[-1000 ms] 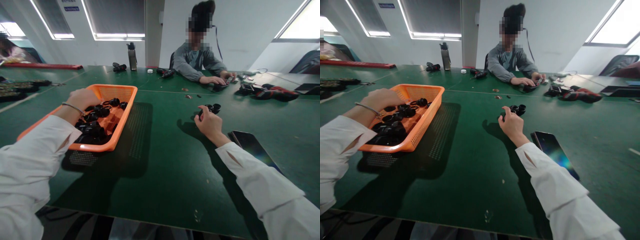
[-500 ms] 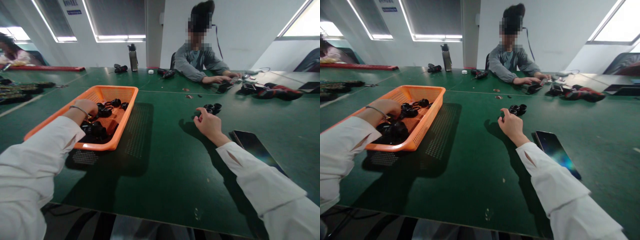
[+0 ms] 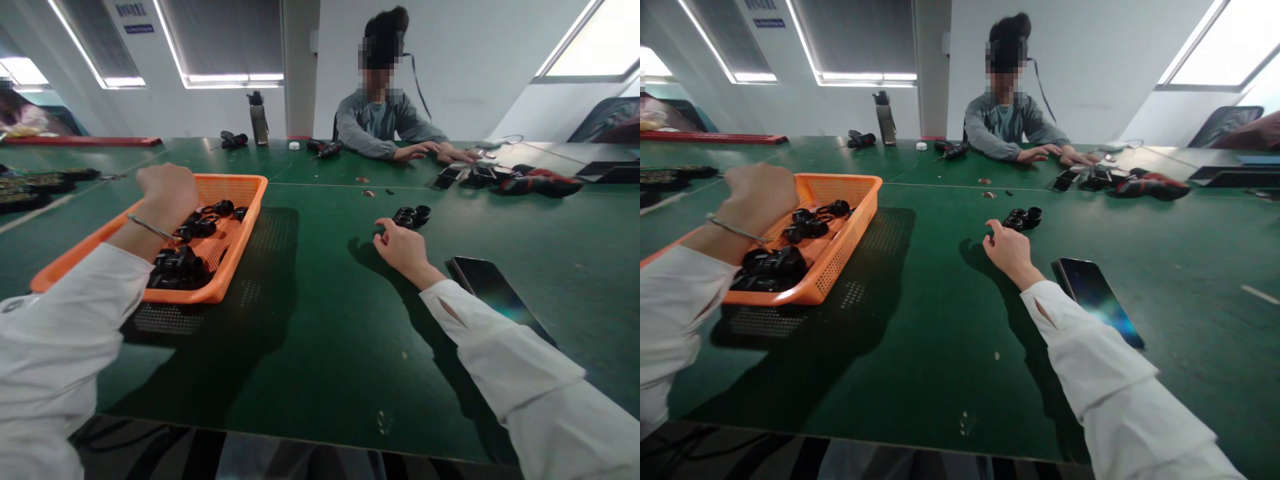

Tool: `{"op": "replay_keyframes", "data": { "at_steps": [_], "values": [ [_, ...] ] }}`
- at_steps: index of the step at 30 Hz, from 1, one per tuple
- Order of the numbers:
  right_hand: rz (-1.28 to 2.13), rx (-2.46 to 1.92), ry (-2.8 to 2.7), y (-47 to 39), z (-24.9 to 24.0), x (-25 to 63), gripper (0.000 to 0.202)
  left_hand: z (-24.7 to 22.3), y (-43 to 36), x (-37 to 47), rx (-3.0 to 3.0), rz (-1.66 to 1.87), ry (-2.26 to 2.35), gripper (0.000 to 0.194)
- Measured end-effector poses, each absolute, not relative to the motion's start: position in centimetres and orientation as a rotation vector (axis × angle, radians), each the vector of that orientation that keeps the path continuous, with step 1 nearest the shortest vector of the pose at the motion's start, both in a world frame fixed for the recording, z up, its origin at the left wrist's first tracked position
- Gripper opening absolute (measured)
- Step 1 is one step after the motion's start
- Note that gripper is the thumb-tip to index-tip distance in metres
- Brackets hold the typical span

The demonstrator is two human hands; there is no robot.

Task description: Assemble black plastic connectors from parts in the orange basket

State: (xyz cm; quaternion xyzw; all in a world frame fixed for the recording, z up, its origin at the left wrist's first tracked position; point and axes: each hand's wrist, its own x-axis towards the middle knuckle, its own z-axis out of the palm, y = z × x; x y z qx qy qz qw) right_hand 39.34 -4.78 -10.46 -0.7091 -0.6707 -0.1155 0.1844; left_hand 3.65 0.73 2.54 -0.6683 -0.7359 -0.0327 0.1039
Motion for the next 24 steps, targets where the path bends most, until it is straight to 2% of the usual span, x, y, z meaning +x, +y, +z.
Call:
{"op": "replay_keyframes", "data": {
  "at_steps": [2,6,10,16,20,24],
  "values": [
    [-0.327,-1.982,-1.908,-4.8,-10.5,39.3,0.033,4.3,-2.1,6.6,-1.813,-0.037,-2.133,0.034],
    [-0.318,-1.969,-1.961,-4.8,-10.5,39.2,0.032,5.2,-7.7,12.1,-2.046,-0.184,-1.773,0.032],
    [-0.295,-1.936,-2.015,-5.0,-10.5,39.1,0.033,1.0,-10.6,16.6,-2.416,-0.186,-1.446,0.022],
    [-0.282,-1.788,-2.125,-5.2,-10.6,38.7,0.032,-6.8,-9.2,18.6,-2.716,-0.096,-1.055,0.019],
    [-0.312,-1.539,-2.179,-5.3,-10.8,38.3,0.027,-8.4,-8.3,18.1,-2.749,-0.144,-0.891,0.022],
    [-0.219,-1.302,-2.167,-5.7,-11.0,37.3,0.025,-9.0,-7.8,17.3,-2.82,-0.386,-0.828,0.028]
  ]
}}
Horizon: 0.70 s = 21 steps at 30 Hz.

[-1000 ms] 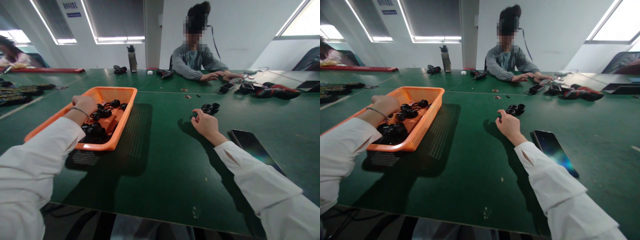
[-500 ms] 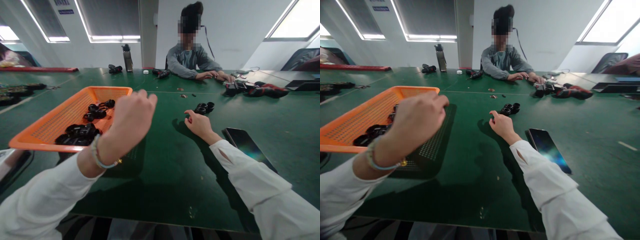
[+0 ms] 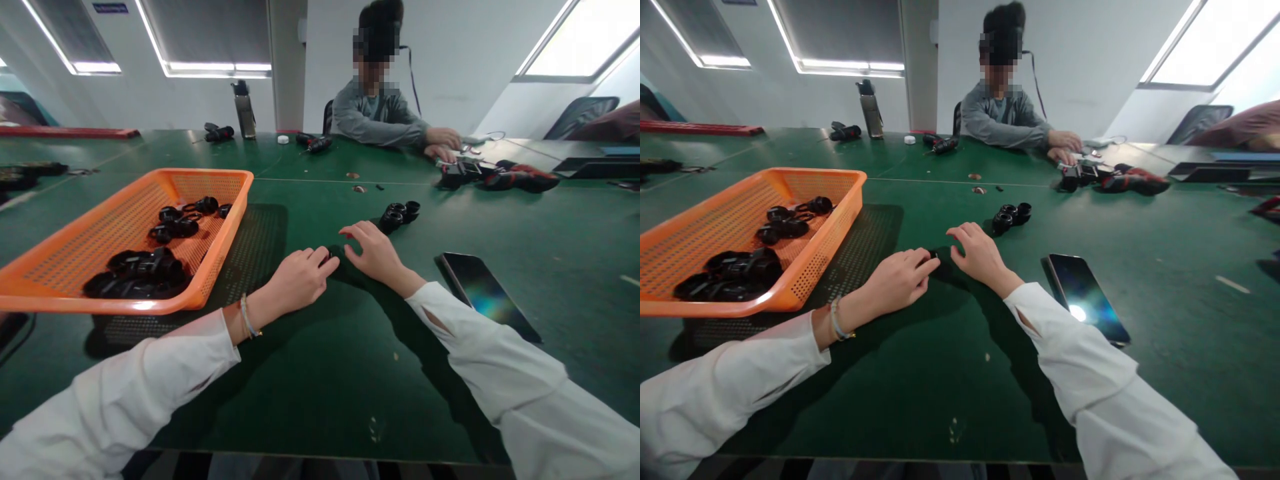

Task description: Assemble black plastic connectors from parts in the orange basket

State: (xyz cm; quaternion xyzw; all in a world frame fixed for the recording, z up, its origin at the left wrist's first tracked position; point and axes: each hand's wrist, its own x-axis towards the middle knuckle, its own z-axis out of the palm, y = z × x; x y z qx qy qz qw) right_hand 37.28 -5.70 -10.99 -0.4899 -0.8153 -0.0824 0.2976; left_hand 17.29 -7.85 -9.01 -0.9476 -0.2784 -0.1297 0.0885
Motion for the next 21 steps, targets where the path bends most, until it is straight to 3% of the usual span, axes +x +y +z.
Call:
{"op": "replay_keyframes", "data": {
  "at_steps": [7,16,21],
  "values": [
    [0.156,-0.986,-2.4,-7.1,-11.0,35.0,0.037,-10.0,-6.4,15.3,-3.092,-1.041,-1.017,0.038],
    [0.053,-1.148,-2.416,-7.2,-11.1,35.0,0.036,-10.0,-6.3,15.7,-3.069,-0.825,-1.311,0.05],
    [0.19,-1.183,-2.294,-7.0,-11.4,35.1,0.041,-9.9,-6.3,15.7,-3.132,-0.768,-1.352,0.051]
  ]
}}
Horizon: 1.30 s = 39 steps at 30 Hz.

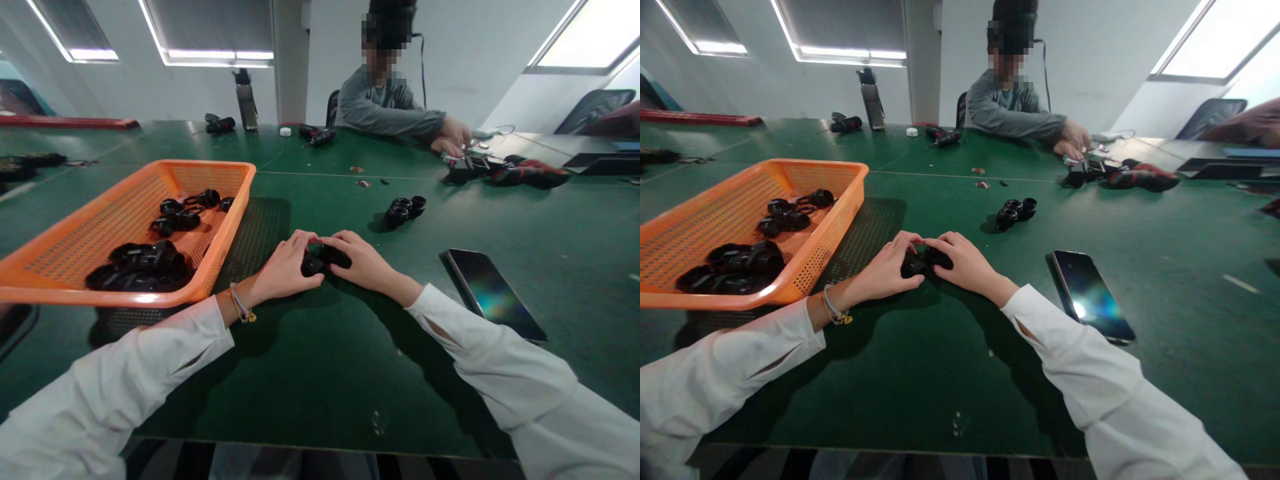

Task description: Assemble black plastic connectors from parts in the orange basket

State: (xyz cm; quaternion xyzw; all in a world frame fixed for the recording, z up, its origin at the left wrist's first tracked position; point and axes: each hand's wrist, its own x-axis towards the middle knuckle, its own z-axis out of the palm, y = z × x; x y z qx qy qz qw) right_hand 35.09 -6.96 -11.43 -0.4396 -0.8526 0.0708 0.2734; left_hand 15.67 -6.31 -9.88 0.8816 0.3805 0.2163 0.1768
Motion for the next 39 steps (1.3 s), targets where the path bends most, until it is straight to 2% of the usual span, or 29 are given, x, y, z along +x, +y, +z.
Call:
{"op": "replay_keyframes", "data": {
  "at_steps": [3,10,21,27,30,39],
  "values": [
    [0.339,-1.207,-2.091,-6.8,-11.7,35.3,0.046,-9.6,-6.2,15.5,2.5,0.583,1.041,0.045],
    [0.547,-1.286,-1.855,-6.4,-11.7,35.9,0.039,-9.8,-6.0,15.4,2.519,0.569,1.056,0.031],
    [0.54,-1.249,-2.027,-7.4,-10.8,35.5,0.049,-10.2,-5.4,15.6,2.408,0.738,1.337,0.025],
    [0.709,-1.238,-1.901,-7.9,-10.8,35.1,0.034,-10.3,-5.4,15.2,2.267,0.845,1.177,0.03],
    [0.777,-1.226,-1.793,-8.3,-10.9,34.8,0.035,-10.2,-5.5,15.1,2.148,0.883,1.109,0.033],
    [0.905,-1.213,-1.649,-8.5,-11.0,34.8,0.038,-9.9,-5.5,14.8,2.142,0.77,0.997,0.026]
  ]
}}
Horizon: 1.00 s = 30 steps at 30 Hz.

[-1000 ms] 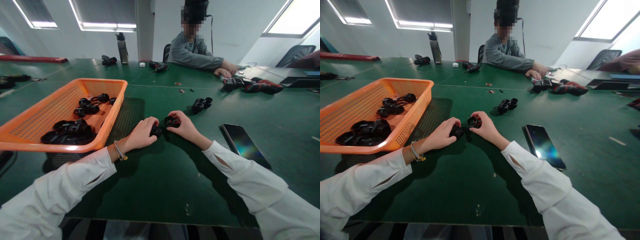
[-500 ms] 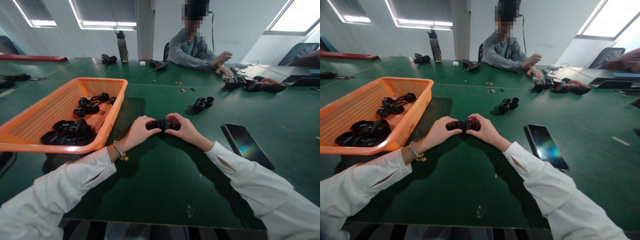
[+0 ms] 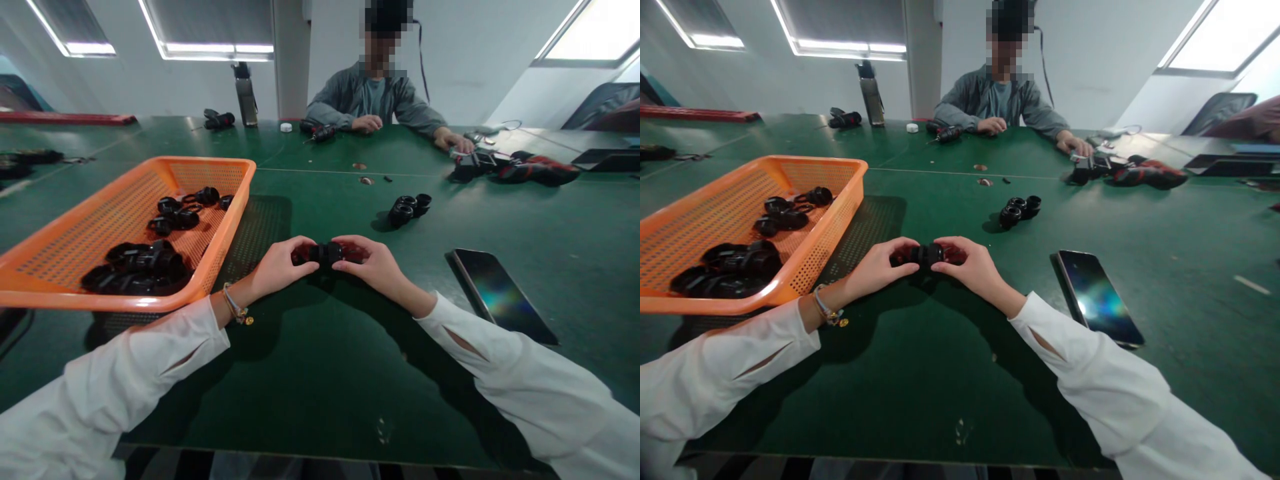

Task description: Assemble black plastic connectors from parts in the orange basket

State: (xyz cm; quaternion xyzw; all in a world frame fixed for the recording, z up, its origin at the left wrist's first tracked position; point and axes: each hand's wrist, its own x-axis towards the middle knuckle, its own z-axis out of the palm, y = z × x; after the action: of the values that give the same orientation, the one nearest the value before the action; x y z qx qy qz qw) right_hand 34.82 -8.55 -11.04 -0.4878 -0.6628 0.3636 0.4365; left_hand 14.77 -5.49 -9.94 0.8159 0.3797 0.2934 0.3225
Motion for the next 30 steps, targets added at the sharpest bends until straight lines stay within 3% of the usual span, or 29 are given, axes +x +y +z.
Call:
{"op": "replay_keyframes", "data": {
  "at_steps": [17,25,30],
  "values": [
    [1.0,-1.215,-1.699,-9.8,-10.6,34.2,0.047,-10.0,-6.9,13.8,2.201,0.728,1.088,0.025],
    [0.883,-1.279,-1.811,-9.8,-10.2,34.3,0.031,-10.2,-6.8,13.8,2.356,0.765,1.152,0.02],
    [0.825,-1.317,-1.906,-9.7,-10.4,34.5,0.049,-10.1,-6.9,13.9,2.369,0.737,1.202,0.017]
  ]
}}
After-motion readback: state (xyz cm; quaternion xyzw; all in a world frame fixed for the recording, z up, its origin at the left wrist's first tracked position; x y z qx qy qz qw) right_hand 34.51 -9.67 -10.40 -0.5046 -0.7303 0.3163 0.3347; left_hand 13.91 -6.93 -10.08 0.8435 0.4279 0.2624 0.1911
